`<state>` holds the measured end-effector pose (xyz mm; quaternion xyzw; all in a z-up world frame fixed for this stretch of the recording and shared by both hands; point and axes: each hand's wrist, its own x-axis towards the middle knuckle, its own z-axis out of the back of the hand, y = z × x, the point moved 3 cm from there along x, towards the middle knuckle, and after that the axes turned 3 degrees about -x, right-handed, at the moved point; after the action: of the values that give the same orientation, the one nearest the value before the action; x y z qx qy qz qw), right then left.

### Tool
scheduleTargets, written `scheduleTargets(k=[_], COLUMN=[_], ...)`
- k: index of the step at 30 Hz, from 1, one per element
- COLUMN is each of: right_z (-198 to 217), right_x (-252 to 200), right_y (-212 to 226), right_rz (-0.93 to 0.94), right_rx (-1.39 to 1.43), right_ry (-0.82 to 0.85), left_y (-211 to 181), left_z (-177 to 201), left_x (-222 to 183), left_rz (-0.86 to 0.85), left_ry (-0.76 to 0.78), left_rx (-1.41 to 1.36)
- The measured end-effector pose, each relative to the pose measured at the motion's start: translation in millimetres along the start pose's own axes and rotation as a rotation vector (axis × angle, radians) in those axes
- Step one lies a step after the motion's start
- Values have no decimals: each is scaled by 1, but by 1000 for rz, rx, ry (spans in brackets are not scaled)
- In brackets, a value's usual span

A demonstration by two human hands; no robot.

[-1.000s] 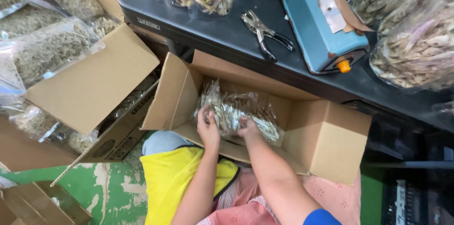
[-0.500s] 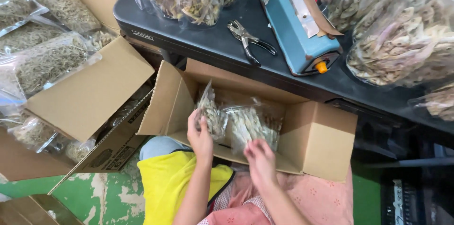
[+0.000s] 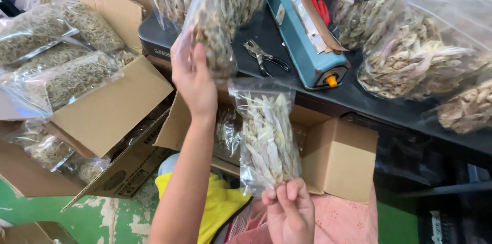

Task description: The person is packing small bags of dried fish into larger bags, using a hole puncher on the small bags, and sealing bags with an impulse sealer.

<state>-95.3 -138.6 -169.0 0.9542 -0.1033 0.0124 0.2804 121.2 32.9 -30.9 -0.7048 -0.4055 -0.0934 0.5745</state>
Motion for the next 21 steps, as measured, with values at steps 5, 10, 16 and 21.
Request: scheduleTargets(k=[5, 10, 16, 21], right_z=[-25, -56, -62, -35], right_x=[27, 109, 188, 230], right_y=[14, 12, -11, -30], right_rz=[224, 319, 335, 360], right_rx=[-67, -117, -218, -343], right_ry=[275, 482, 479, 486], left_y=[63, 61, 37, 49], left_z=[-23, -30, -20, -15], left_x=[38, 58, 9, -45], left_rz=[-26, 60, 74, 124], left_ry=[277, 405, 205, 386], left_rx=[82, 544, 330, 360])
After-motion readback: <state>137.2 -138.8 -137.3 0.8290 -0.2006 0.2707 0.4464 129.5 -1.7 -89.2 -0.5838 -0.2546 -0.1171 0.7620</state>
